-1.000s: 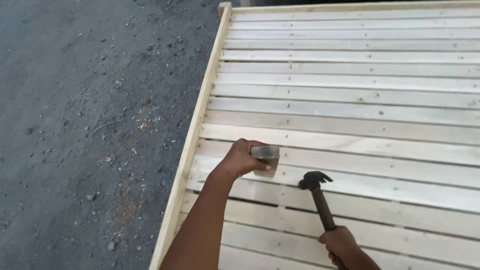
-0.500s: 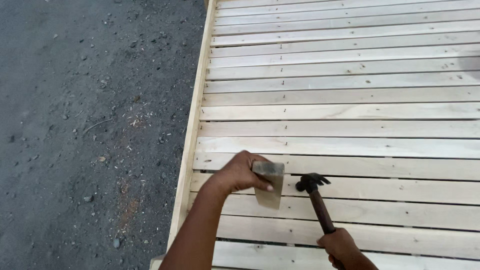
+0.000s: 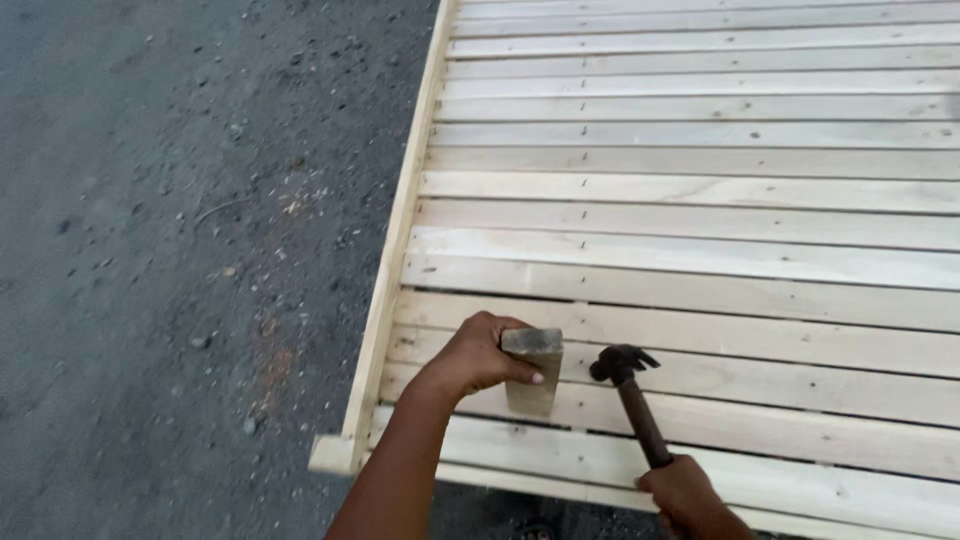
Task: The person hammers nails into a wooden slatted frame laid on the ground, holding a small wood block against the slats as a spacer while driving nails with a claw hammer. They work along the frame, repositioning the block and hammering successive nails into the slats.
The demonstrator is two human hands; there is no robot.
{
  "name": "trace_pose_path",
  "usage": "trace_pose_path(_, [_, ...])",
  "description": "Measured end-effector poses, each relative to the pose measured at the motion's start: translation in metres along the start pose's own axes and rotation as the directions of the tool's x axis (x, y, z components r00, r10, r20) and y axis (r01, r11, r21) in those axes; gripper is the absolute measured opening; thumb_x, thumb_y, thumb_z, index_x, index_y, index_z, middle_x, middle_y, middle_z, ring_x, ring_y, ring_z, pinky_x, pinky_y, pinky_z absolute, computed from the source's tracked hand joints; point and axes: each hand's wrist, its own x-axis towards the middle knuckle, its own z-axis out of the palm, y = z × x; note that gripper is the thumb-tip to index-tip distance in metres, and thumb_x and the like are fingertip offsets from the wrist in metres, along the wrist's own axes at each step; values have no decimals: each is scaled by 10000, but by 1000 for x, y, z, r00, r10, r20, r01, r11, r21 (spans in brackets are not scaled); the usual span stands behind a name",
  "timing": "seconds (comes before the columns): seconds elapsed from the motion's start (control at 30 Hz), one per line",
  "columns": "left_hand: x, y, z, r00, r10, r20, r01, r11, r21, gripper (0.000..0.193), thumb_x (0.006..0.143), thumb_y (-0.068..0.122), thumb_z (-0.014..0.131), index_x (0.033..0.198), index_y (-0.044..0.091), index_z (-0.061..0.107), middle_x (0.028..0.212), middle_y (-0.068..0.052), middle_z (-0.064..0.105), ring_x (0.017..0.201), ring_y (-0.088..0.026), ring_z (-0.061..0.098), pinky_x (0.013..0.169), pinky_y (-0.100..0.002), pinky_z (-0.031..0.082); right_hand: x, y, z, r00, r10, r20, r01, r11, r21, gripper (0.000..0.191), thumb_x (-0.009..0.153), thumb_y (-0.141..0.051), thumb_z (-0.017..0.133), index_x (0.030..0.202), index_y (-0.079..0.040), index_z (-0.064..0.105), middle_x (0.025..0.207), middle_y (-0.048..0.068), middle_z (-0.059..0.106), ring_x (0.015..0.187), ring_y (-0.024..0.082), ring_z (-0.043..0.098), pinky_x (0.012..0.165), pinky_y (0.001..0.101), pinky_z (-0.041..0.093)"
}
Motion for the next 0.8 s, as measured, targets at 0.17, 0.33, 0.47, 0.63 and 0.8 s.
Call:
trace_pose_path(0.17, [-21, -11, -2, 996, -27, -81, 29, 999, 15, 604, 591, 69, 942, 1172, 86, 775, 1070, -60, 812, 983, -184, 763, 926, -329, 611, 3, 1, 1, 997, -74, 11, 75, 997, -34, 327, 833, -101, 811, 975, 141, 645, 546, 109, 523, 376, 260, 511, 395, 422, 403])
trace_pose_path(0.33, [-27, -25, -2, 996, -18, -90, 13, 998, -57, 600, 593, 31, 929, 1169, 88, 771, 1073, -52, 807, 976, -175, 762, 909, -323, 628, 5, -2, -2, 995, -79, 59, 81, 996, -41, 382, 850, -110, 813, 1029, 182, 644, 536, 117, 539, 368, 256, 526, 390, 415, 427])
trace_pose_path(0.47, [-26, -40, 3, 998, -26, -63, 20, 995, -98, 584, 604, 23, 913, 1168, 84, 771, 1072, -59, 806, 972, -172, 767, 905, -303, 641, 5, 0, 1, 999, 17, 37, -14, 997, -75, 344, 875, -113, 809, 1060, 88, 600, 544, 122, 559, 391, 274, 531, 417, 413, 444])
trace_pose_path(0.63, [-15, -54, 13, 997, -52, -57, 55, 997, 50, 577, 634, 32, 936, 1176, 121, 762, 1093, -51, 790, 985, -166, 751, 920, -303, 618, -2, 4, 4, 997, -50, 64, 49, 999, 21, 333, 866, -111, 808, 1032, 129, 646, 527, 104, 540, 388, 254, 508, 406, 409, 428])
trace_pose_path(0.8, [1, -67, 19, 999, -17, -45, 14, 996, -84, 565, 612, 31, 925, 1151, 101, 773, 1080, -78, 803, 979, -206, 768, 879, -318, 648, -50, -12, 16, 997, -77, 13, 77, 997, 0, 355, 878, -189, 808, 1087, 57, 659, 536, 89, 517, 422, 242, 506, 445, 398, 428])
